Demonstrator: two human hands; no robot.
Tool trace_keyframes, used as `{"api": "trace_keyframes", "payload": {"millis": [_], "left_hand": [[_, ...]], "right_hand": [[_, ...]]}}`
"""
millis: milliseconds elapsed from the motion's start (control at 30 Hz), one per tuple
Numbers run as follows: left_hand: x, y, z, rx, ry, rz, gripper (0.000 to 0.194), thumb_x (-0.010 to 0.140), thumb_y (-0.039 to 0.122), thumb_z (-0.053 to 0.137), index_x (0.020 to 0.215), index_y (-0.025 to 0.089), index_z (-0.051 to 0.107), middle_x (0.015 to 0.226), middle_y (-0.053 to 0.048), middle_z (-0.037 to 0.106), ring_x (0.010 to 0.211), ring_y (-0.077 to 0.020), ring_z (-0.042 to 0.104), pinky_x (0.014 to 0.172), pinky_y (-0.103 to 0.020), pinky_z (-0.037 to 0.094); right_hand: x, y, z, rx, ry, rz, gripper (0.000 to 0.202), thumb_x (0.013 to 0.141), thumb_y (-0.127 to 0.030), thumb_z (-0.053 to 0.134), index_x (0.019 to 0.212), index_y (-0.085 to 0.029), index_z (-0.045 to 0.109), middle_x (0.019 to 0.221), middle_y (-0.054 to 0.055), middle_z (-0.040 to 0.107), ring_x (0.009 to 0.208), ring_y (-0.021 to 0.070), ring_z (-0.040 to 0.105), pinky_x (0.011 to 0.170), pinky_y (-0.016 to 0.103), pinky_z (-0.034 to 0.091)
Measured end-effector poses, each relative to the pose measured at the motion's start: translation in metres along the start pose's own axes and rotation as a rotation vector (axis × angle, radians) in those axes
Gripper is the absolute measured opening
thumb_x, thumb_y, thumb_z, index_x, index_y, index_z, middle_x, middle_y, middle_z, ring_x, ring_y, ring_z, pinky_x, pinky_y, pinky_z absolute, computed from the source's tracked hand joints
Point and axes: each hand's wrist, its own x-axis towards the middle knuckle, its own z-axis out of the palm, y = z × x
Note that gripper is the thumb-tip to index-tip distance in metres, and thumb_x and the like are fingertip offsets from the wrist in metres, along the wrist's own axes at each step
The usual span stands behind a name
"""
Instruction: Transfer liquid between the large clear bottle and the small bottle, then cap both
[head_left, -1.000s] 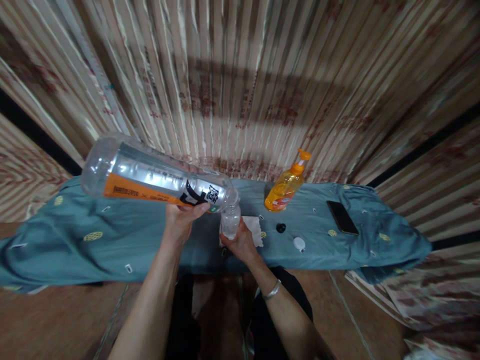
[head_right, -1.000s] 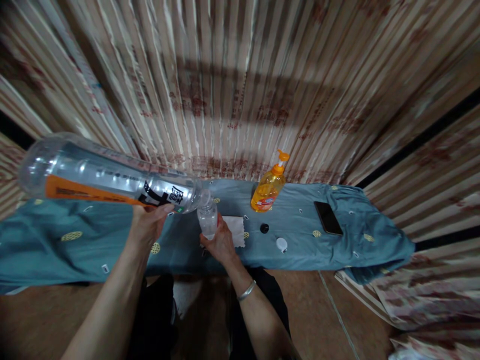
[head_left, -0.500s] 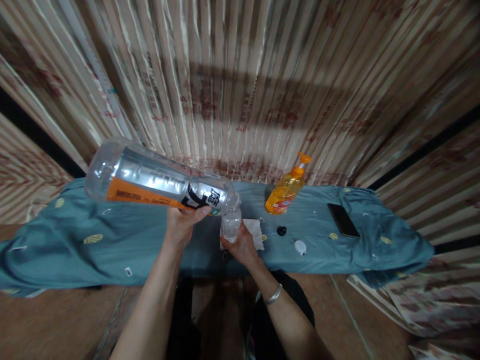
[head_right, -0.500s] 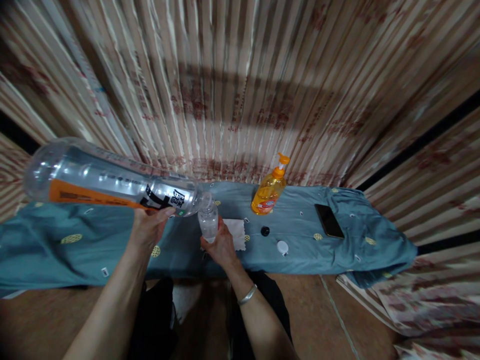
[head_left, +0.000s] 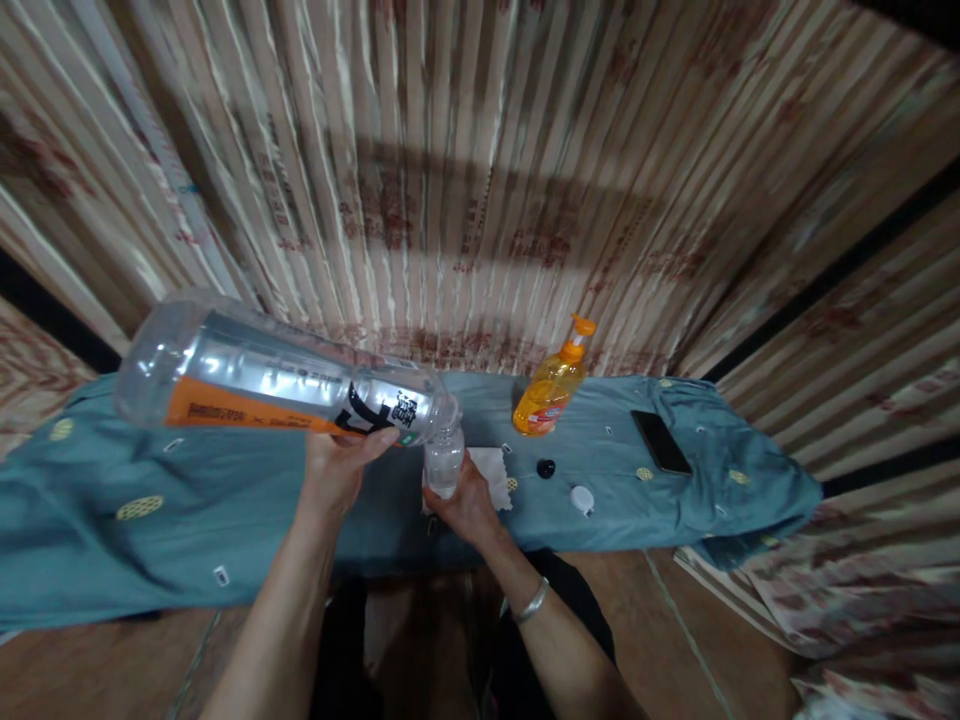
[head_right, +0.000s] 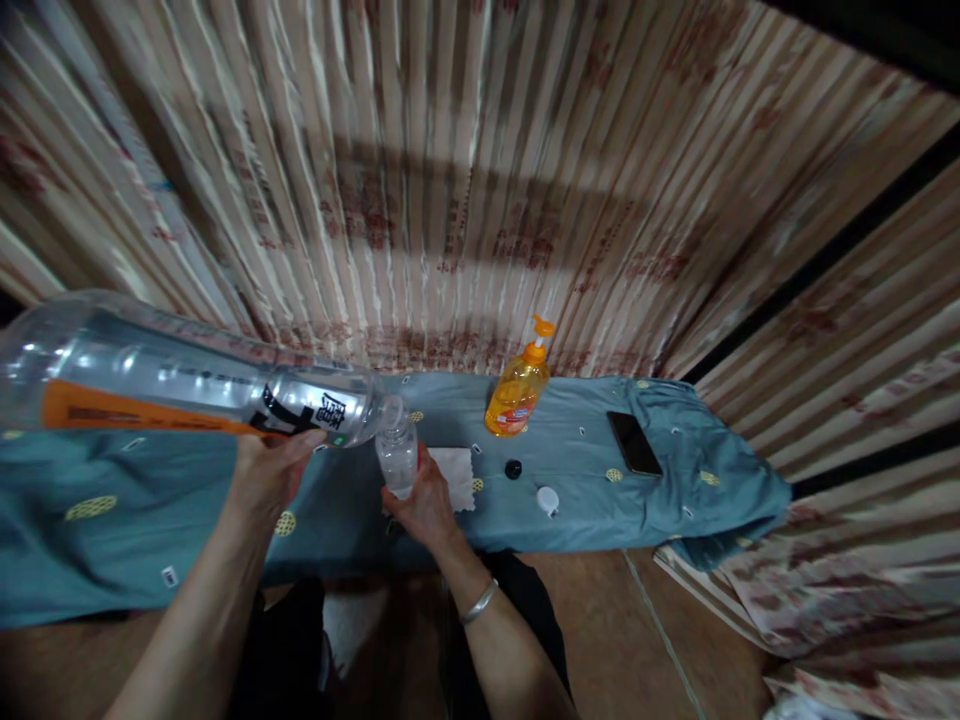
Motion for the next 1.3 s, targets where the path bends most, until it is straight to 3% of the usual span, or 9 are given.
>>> {"api": "trace_keyframes", "payload": {"millis": [333,933,1133,1300], "left_hand": [[-0.0017,0.0012,0.0021,0.011,-0.048,0.053,0.054,0.034,0.028,0.095,0.080,0.020,0.068,0.072,0.001,0.072,0.068,-0.0200,0.069,0.067,-0.032,0.056],[-0.0026,-0.0007,-0.0004,0.041,-0.064,0.013,0.040,0.036,0.024,0.094,0.069,0.019,0.070,0.069,0.000,0.072,0.069,-0.0206,0.069,0.072,-0.035,0.057],[-0.0030,0.0003,0.0017,0.000,-0.084,0.022,0.050,0.036,0.021,0.094,0.081,0.020,0.072,0.075,0.000,0.074,0.083,-0.0236,0.072,0.084,-0.039,0.056],[-0.0028,0.0008,0.0023,-0.002,-0.084,0.021,0.054,0.036,0.021,0.094,0.085,0.021,0.073,0.075,0.000,0.075,0.075,-0.0208,0.071,0.077,-0.035,0.057]], "right_hand": [[-0.0004,0.0005,0.0009,0.007,0.013,0.019,0.068,0.072,-0.027,0.074,0.135,-0.019,0.049,0.118,0.012,0.070,0.109,0.0310,0.070,0.096,0.046,0.057],[-0.0014,0.0022,0.0019,0.014,0.033,0.001,0.067,0.072,-0.026,0.075,0.134,-0.018,0.051,0.120,0.013,0.070,0.111,0.0308,0.069,0.098,0.046,0.056],[-0.0015,-0.0008,0.0003,0.026,0.025,0.010,0.068,0.072,-0.024,0.074,0.136,-0.020,0.049,0.121,0.012,0.070,0.112,0.0306,0.069,0.098,0.045,0.056],[-0.0015,-0.0027,-0.0021,0.014,0.010,0.045,0.066,0.072,-0.026,0.074,0.134,-0.019,0.051,0.115,0.011,0.071,0.107,0.0310,0.070,0.094,0.045,0.058]]}}
